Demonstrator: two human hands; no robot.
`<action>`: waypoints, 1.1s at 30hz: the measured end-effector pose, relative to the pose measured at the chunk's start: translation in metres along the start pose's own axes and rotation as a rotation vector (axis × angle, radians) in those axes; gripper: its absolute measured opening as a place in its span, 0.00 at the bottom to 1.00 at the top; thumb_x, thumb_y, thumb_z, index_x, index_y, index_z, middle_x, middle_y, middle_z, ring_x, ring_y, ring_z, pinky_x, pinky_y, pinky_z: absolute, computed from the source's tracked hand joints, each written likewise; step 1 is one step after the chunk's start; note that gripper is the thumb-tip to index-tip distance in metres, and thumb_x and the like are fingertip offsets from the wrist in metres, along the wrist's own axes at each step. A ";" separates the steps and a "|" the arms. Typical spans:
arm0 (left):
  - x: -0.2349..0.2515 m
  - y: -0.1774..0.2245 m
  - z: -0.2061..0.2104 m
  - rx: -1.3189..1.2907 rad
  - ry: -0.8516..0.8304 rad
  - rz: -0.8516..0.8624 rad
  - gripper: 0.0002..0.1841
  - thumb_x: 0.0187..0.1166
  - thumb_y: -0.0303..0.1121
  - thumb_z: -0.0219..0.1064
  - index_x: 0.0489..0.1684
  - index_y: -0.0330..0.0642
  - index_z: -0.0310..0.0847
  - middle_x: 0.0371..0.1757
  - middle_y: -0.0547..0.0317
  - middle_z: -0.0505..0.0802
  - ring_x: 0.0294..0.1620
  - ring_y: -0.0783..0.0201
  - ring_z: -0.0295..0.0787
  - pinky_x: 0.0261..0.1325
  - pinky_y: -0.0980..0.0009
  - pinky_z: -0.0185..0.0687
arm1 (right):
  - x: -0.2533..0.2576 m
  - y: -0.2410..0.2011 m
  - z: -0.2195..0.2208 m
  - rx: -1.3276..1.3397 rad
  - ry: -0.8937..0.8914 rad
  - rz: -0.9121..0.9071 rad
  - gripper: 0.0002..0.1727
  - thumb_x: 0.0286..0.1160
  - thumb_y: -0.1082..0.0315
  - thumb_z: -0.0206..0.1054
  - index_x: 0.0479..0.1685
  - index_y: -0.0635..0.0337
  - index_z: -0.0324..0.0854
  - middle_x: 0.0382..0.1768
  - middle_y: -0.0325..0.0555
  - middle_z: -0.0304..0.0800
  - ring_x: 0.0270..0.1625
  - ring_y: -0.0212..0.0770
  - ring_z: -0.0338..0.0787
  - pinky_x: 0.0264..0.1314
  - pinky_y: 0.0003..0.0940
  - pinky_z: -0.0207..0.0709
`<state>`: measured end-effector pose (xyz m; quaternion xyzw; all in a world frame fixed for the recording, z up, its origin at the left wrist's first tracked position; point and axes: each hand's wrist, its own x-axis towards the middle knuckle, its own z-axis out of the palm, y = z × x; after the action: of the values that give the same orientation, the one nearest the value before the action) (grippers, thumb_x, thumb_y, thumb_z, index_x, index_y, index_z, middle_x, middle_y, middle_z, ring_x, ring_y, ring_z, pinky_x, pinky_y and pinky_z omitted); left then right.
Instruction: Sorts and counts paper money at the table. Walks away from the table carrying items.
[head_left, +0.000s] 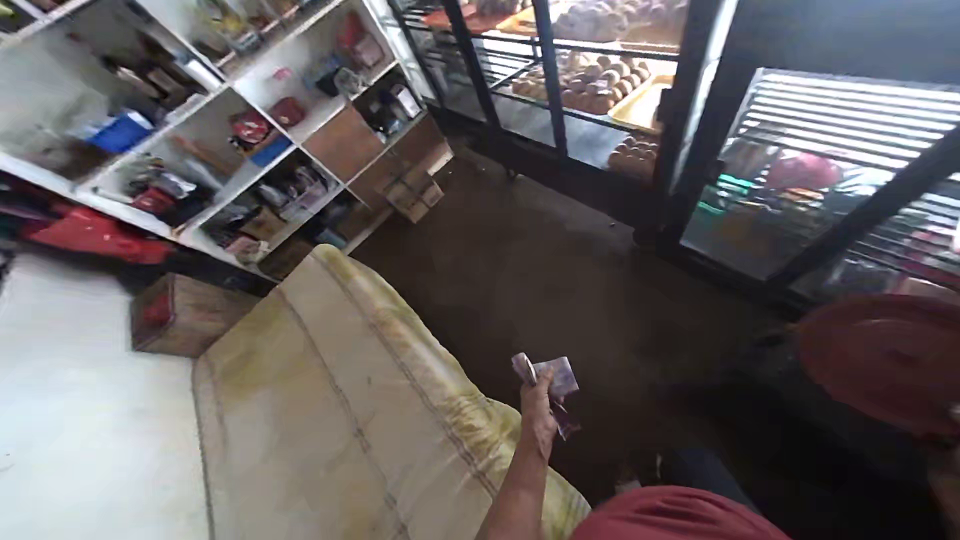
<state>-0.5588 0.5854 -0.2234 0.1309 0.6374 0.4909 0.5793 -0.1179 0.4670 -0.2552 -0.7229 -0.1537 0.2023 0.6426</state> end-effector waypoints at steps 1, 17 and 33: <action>0.014 0.013 0.003 -0.026 0.011 0.002 0.10 0.86 0.29 0.63 0.55 0.32 0.73 0.27 0.54 0.85 0.17 0.69 0.79 0.19 0.76 0.79 | -0.003 -0.007 0.039 -0.002 -0.046 0.006 0.15 0.85 0.70 0.58 0.63 0.70 0.74 0.40 0.31 0.81 0.37 0.17 0.85 0.45 0.19 0.83; 0.247 0.249 -0.055 -0.069 0.488 0.154 0.13 0.86 0.31 0.62 0.58 0.29 0.74 0.30 0.55 0.86 0.24 0.70 0.84 0.29 0.73 0.84 | -0.010 -0.101 0.648 -0.133 -0.939 0.001 0.09 0.80 0.74 0.61 0.47 0.70 0.83 0.34 0.40 0.90 0.34 0.28 0.90 0.41 0.30 0.87; 0.593 0.554 -0.120 -0.144 0.426 0.210 0.14 0.87 0.31 0.61 0.61 0.30 0.73 0.34 0.53 0.86 0.27 0.69 0.83 0.32 0.73 0.83 | -0.108 -0.166 1.098 -0.054 -1.061 0.049 0.05 0.78 0.73 0.61 0.42 0.63 0.82 0.29 0.36 0.91 0.32 0.30 0.93 0.38 0.32 0.90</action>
<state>-1.0597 1.2330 -0.1729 0.0486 0.6913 0.6092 0.3855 -0.7439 1.3877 -0.1816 -0.5410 -0.4459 0.5510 0.4527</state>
